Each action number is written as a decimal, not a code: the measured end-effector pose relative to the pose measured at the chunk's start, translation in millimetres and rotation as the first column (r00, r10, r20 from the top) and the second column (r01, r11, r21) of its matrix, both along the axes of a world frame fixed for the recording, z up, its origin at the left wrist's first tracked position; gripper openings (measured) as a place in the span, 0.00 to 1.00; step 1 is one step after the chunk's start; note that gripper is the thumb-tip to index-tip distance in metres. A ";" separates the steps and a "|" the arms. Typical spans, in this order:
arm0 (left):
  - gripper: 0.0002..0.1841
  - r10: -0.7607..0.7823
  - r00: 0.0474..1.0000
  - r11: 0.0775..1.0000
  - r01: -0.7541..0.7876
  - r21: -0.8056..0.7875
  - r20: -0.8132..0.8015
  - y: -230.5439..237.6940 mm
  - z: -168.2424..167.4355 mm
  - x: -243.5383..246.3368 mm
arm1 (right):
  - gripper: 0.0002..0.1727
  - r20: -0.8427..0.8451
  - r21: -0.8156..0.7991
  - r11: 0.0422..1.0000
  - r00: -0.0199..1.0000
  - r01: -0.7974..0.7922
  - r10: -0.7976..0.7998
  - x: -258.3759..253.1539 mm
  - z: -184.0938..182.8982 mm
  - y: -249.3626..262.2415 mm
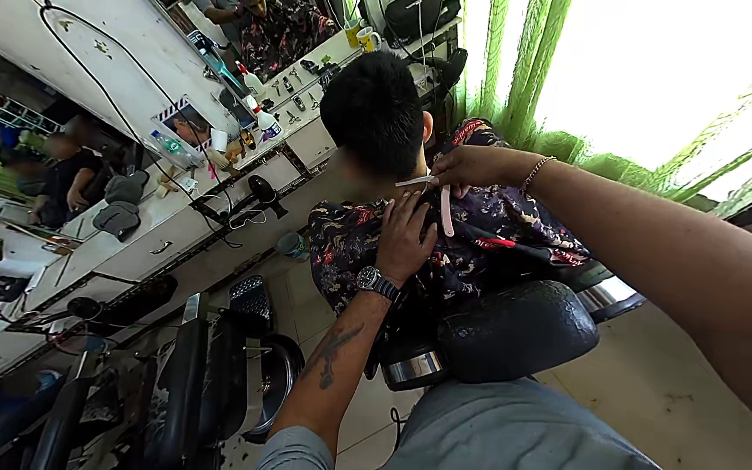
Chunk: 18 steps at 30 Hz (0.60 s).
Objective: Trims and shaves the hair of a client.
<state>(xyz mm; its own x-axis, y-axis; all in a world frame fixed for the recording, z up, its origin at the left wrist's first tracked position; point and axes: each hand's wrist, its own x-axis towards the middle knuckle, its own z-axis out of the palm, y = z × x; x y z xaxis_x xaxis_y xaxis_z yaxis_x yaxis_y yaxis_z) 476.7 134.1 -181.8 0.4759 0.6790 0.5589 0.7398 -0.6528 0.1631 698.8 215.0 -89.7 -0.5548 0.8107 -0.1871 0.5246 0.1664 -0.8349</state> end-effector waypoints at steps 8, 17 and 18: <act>0.20 -0.012 1.000 1.000 0.011 0.008 0.023 -0.6 0.4 1.3 | 0.13 -0.011 -0.029 1.000 1.000 0.005 -0.005 0.6 0.2 1.3; 0.20 -0.077 0.995 0.995 0.081 -0.057 0.064 -5.1 -0.2 -5.5 | 0.13 -0.196 0.006 0.998 0.979 -0.064 0.064 11.0 -1.1 -12.1; 0.19 -0.108 0.990 0.991 0.114 -0.064 0.094 -9.0 -1.0 -12.0 | 0.12 -0.323 -0.021 0.999 0.946 -0.032 0.023 18.5 -1.8 -20.9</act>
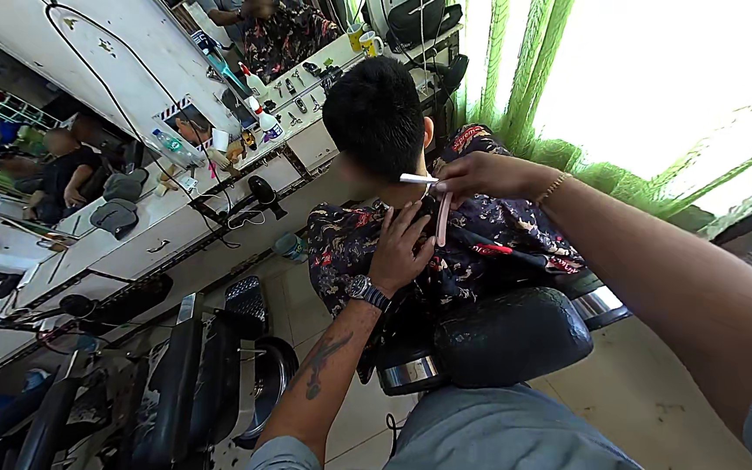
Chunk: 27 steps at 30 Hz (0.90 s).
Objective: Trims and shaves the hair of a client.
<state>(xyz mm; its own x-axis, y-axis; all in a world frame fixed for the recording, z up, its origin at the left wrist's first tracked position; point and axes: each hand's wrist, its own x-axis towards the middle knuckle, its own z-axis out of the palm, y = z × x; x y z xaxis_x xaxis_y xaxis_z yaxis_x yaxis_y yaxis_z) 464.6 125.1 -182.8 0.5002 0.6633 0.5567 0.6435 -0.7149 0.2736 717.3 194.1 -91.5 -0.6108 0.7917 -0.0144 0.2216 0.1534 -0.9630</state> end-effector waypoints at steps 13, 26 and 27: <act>0.22 0.072 0.963 0.994 -0.047 -0.102 0.261 6.6 -14.1 -13.0 | 0.12 0.008 -0.059 0.940 0.941 0.337 -0.337 7.6 -22.1 -80.8; 0.17 0.060 0.972 0.997 -0.069 0.031 0.228 13.8 -26.1 -13.1 | 0.16 0.540 -0.001 0.981 0.825 0.196 -0.164 -67.5 14.3 -25.6; 0.17 0.062 0.972 0.997 -0.071 0.031 0.227 14.0 -25.9 -13.2 | 0.16 0.546 0.010 0.979 0.819 0.205 -0.177 -68.3 14.7 -24.7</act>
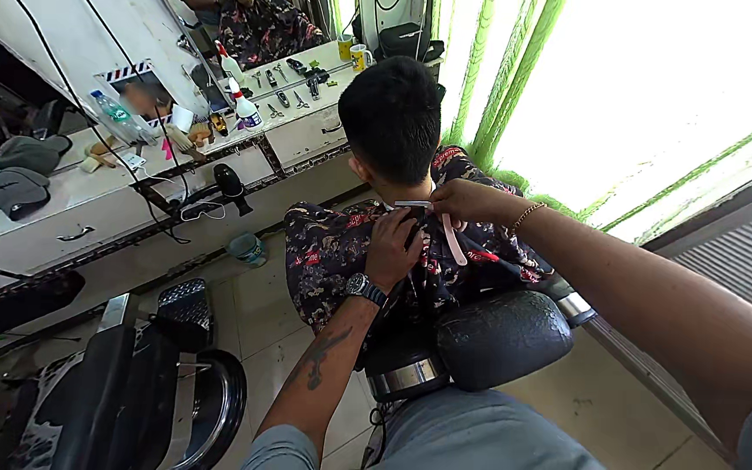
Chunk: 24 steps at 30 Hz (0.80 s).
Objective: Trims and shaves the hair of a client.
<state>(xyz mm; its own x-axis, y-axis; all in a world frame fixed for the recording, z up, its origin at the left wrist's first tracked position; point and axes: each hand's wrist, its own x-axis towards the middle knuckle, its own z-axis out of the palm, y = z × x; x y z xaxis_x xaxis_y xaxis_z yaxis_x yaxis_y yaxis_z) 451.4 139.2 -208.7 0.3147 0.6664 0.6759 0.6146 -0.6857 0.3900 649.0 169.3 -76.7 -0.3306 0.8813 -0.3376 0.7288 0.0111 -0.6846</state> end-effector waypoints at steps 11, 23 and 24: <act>0.17 0.006 1.000 1.000 -0.007 -0.025 -0.028 -0.7 2.1 -0.5 | 0.16 -0.042 0.037 0.999 0.999 0.030 -0.028 -0.5 2.2 2.4; 0.17 0.022 0.999 1.000 -0.022 -0.009 -0.039 -4.9 11.4 1.6 | 0.15 -0.061 0.074 0.995 0.995 -0.070 0.074 12.9 2.4 7.0; 0.17 0.016 0.999 1.000 -0.015 0.016 -0.048 -5.9 13.6 4.4 | 0.15 -0.078 0.058 0.994 0.992 -0.093 0.097 19.8 2.7 8.4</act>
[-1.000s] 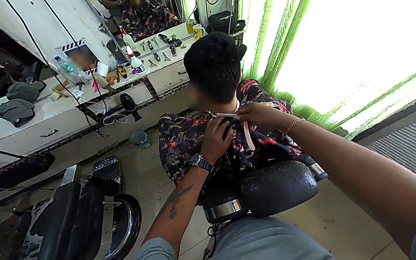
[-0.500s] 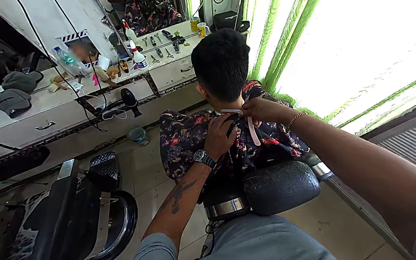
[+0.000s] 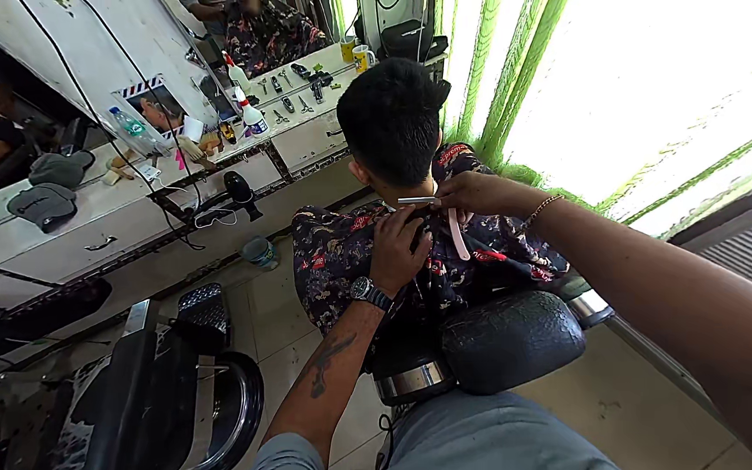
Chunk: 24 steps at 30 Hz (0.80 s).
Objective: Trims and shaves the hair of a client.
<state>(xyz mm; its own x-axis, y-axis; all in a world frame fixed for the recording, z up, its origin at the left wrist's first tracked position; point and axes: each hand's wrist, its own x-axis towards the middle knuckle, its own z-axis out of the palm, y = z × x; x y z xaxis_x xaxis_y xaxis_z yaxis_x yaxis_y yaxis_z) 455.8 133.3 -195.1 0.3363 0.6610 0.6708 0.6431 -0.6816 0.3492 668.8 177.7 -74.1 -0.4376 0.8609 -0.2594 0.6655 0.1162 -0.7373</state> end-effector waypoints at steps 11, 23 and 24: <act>0.19 0.062 0.994 0.997 -0.066 -0.042 -0.088 -3.1 2.1 16.0 | 0.13 -0.063 -0.158 0.987 0.998 0.001 -0.011 19.8 6.2 24.3; 0.18 0.013 1.000 0.993 -0.012 -0.116 0.009 -4.0 6.7 9.9 | 0.13 -0.118 -0.067 0.986 0.982 -0.155 0.147 32.5 0.3 24.0; 0.18 0.019 0.995 0.988 -0.004 -0.152 0.097 -3.9 9.1 6.1 | 0.13 -0.159 -0.053 0.984 0.974 -0.168 0.158 37.7 3.3 14.4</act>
<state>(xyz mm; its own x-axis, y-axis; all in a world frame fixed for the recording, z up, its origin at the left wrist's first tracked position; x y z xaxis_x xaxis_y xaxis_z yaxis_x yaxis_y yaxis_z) 461.9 129.4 -186.0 0.2663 0.7609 0.5917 0.6082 -0.6089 0.5092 706.5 192.2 -70.8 -0.6099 0.7579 -0.2317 0.5195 0.1616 -0.8390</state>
